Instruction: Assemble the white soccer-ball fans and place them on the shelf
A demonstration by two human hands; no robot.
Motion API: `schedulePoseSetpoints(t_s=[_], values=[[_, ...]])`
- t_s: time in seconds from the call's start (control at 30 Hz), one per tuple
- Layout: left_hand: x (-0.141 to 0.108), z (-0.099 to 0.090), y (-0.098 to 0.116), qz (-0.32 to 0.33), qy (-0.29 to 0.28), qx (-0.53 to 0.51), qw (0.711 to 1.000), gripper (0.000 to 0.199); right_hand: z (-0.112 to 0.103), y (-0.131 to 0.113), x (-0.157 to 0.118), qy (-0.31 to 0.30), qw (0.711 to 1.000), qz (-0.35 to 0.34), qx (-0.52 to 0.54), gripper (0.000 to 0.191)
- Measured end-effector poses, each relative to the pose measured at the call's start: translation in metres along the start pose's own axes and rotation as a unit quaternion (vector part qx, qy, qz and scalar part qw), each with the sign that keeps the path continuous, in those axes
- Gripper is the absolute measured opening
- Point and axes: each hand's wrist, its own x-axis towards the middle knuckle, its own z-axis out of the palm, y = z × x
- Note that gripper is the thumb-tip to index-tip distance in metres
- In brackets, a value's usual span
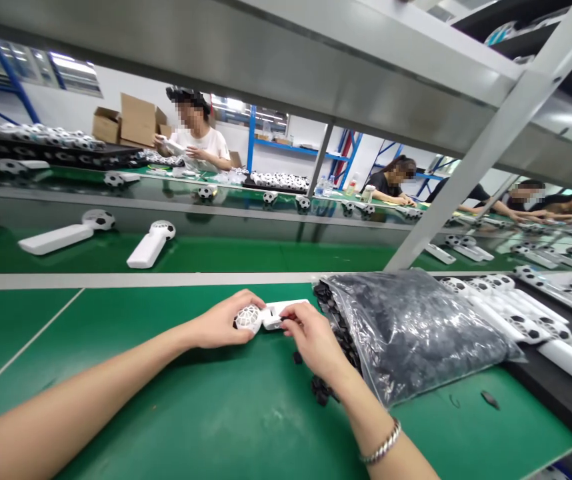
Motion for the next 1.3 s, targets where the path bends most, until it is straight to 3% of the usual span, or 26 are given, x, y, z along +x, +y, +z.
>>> schedulePoseSetpoints(t_s=[0.2,0.33,0.57,0.87,1.1,1.3], values=[[0.001,-0.002,0.0,0.009,-0.012,-0.004,1.0,0.047,0.021,-0.008,-0.004,-0.033,0.995,-0.005,0.092,0.01],[0.001,-0.002,-0.002,0.022,-0.015,-0.003,1.0,0.046,0.022,-0.011,-0.005,-0.033,0.996,-0.043,0.067,0.019],[0.001,-0.002,-0.004,0.025,-0.019,0.009,0.999,0.045,0.025,-0.014,-0.003,0.015,0.997,-0.07,0.006,0.009],[0.002,-0.003,-0.004,0.038,-0.024,0.011,0.999,0.045,0.039,-0.005,-0.001,-0.031,0.986,0.051,0.153,0.01],[0.003,-0.004,-0.001,0.02,-0.032,0.006,0.999,0.043,0.044,-0.007,0.002,0.0,0.995,0.006,0.104,0.004],[0.005,-0.002,0.003,-0.035,-0.013,-0.028,0.999,0.041,0.044,-0.01,0.004,0.043,0.998,0.041,0.025,0.011]])
